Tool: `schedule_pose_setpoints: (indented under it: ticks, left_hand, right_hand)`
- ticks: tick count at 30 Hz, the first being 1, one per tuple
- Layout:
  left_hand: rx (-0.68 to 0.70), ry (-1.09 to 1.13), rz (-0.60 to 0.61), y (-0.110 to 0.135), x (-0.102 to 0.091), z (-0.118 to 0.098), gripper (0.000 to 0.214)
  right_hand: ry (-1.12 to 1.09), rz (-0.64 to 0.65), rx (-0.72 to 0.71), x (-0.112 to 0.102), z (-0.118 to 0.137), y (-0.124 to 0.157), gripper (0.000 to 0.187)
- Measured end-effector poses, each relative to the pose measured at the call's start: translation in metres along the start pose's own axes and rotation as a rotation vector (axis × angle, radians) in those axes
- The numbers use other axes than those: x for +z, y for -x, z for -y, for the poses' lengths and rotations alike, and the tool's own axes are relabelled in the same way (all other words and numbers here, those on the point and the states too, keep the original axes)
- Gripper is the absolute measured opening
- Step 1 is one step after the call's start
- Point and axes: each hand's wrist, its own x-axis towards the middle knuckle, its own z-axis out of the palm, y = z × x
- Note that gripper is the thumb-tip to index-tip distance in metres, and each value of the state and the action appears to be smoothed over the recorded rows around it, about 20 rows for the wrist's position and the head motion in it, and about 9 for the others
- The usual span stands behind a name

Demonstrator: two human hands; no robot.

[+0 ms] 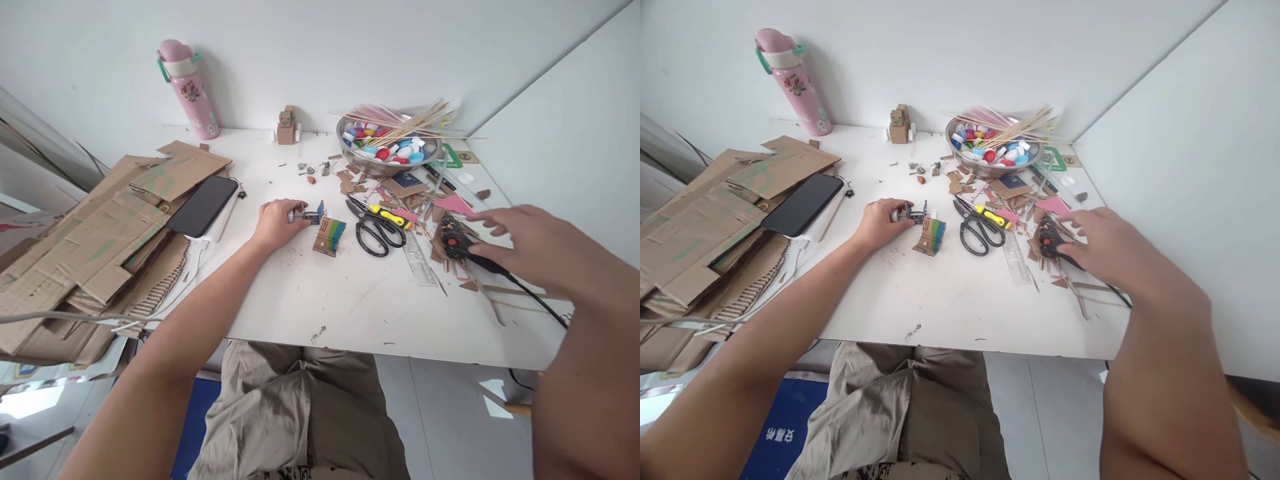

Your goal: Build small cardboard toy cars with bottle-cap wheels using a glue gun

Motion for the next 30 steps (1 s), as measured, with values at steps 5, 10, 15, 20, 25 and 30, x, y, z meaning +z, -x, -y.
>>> schedule_pose_setpoints:
  ticks: [5, 10, 15, 20, 25, 30]
  left_hand:
    - [0.008, -0.002, -0.009, 0.000, 0.001, 0.000, 0.037]
    - [-0.023, 0.119, 0.015, 0.000, -0.001, 0.003, 0.056]
    - [0.025, 0.418, -0.137, -0.002, -0.017, 0.009, 0.048]
    - [0.075, 0.644, -0.176, 0.008, -0.028, -0.007, 0.031]
    - [0.051, 0.772, 0.113, 0.021, -0.016, -0.027, 0.039]
    - [0.021, 0.720, 0.079, 0.021, -0.009, -0.028, 0.027]
  right_hand:
    - [-0.449, 0.138, -0.191, 0.009, 0.074, -0.010, 0.028]
    - [-0.589, 0.143, -0.356, 0.059, 0.124, -0.039, 0.018]
    - [-0.681, 0.092, -0.432, 0.043, 0.138, -0.053, 0.026]
    - [-0.658, -0.185, -0.423, 0.016, 0.155, -0.050, 0.017]
    - [-0.663, -0.159, -0.500, 0.019, 0.163, -0.046, 0.015]
    - [-0.866, 0.056, -0.604, 0.022, 0.147, -0.056, 0.055]
